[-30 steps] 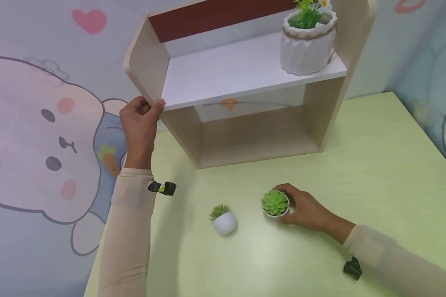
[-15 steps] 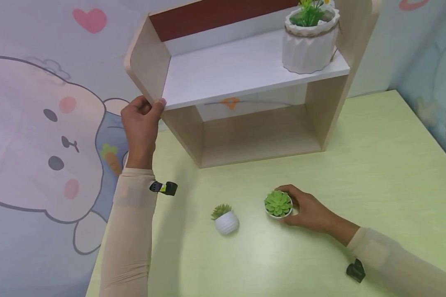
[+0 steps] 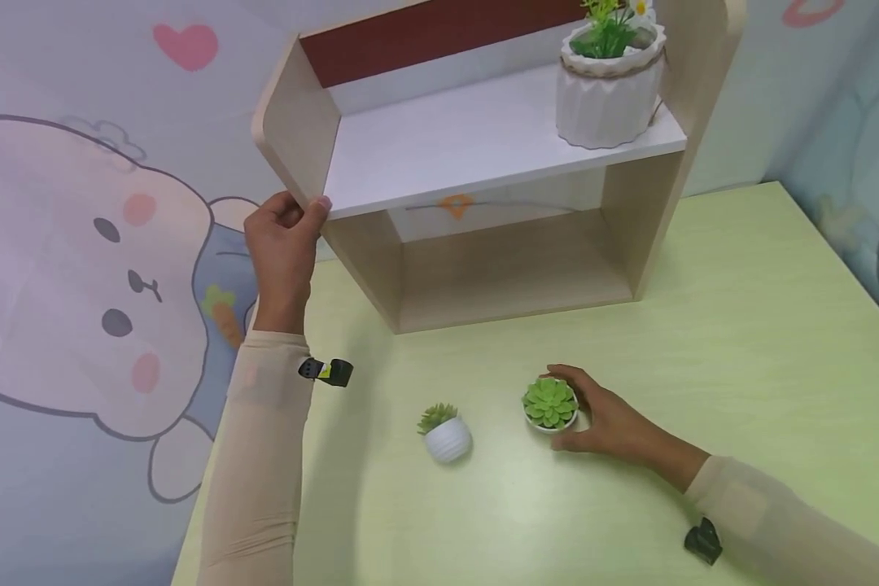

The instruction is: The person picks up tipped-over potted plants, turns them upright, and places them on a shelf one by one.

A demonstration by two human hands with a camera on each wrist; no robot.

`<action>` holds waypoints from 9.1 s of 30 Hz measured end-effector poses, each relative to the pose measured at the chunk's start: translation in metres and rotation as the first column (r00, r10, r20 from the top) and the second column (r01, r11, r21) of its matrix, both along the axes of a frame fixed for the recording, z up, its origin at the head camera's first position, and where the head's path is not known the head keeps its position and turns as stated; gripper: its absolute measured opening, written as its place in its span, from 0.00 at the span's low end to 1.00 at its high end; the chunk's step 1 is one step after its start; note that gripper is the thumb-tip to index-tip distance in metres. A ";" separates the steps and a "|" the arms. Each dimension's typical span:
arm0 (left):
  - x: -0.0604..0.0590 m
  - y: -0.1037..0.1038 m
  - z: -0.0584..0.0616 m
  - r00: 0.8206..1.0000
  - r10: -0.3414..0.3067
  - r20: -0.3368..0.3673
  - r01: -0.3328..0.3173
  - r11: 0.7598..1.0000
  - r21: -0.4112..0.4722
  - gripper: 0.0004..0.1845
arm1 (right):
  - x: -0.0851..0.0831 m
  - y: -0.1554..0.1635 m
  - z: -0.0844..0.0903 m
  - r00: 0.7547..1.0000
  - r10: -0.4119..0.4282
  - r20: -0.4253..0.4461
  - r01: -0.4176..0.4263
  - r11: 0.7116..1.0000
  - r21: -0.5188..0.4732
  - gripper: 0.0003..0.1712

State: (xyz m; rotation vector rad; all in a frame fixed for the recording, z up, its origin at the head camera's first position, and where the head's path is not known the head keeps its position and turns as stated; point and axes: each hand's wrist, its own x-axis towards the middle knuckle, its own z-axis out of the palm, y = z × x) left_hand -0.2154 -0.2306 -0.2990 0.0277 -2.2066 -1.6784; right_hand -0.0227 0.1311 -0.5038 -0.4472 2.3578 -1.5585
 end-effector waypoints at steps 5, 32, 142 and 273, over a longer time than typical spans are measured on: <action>0.001 -0.002 -0.001 1.000 -0.002 0.000 0.002 1.000 0.003 0.19 | -0.002 -0.007 -0.002 0.999 -0.037 0.038 0.038 0.999 -0.029 0.46; -0.001 -0.008 -0.005 0.999 -0.028 -0.043 0.027 0.999 -0.033 0.19 | -0.042 -0.001 0.099 0.989 0.000 0.147 0.023 0.988 -0.154 0.48; -0.007 0.000 -0.011 0.998 0.010 -0.065 -0.018 0.993 -0.116 0.19 | -0.093 -0.034 0.226 0.907 -0.186 -0.378 0.196 0.980 -0.012 0.43; -0.008 0.005 -0.016 0.995 -0.009 -0.096 0.006 1.000 -0.025 0.17 | -0.033 -0.051 -0.010 0.989 0.041 -0.139 -0.012 0.979 0.202 0.57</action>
